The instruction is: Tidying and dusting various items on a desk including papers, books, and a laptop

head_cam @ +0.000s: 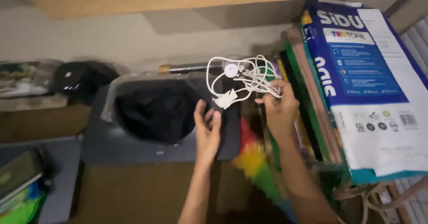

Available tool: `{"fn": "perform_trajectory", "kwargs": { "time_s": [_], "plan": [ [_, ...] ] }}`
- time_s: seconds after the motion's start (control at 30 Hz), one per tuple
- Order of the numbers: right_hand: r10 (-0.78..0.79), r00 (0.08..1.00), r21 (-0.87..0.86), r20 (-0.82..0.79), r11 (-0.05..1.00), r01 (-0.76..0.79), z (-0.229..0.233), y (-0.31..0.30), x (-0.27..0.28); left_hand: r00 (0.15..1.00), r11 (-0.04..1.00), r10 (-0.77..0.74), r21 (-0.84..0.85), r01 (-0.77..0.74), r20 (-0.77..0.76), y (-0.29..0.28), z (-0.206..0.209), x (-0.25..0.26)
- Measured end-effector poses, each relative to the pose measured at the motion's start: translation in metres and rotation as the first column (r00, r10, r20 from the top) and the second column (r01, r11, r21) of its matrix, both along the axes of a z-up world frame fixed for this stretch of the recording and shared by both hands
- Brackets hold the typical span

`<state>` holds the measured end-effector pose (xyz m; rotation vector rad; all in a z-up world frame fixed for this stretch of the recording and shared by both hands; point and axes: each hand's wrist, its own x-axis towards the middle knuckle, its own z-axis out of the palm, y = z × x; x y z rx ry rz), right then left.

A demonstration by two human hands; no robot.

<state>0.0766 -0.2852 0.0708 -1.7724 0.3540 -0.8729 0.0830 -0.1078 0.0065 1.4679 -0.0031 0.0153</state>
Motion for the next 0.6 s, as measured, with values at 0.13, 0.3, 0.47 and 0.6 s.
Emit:
{"fn": "perform_trajectory", "kwargs": {
  "time_s": [0.13, 0.3, 0.47, 0.6],
  "plan": [
    [0.144, 0.989, 0.070, 0.027, 0.987, -0.146, 0.005, 0.043, -0.025, 0.999, 0.998, -0.005, -0.067, 0.008, 0.039, 0.051, 0.015, -0.030],
    [0.420, 0.907, 0.077, 0.004, 0.904, -0.419, 0.015, 0.124, -0.053, 0.999, 0.976, 0.008, -0.218, 0.001, 0.040, 0.113, 0.018, -0.073],
    [0.599, 0.799, 0.071, -0.045, 0.800, -0.596, -0.020, 0.202, -0.068, 0.990, 0.936, 0.115, -0.325, -0.137, -0.086, 0.173, 0.035, -0.117],
    [0.711, 0.691, 0.082, -0.128, 0.702, -0.707, -0.038, 0.271, -0.078, 0.937, 0.914, 0.311, -0.220, -0.340, -0.157, 0.238, -0.009, -0.133]
  ]
}}
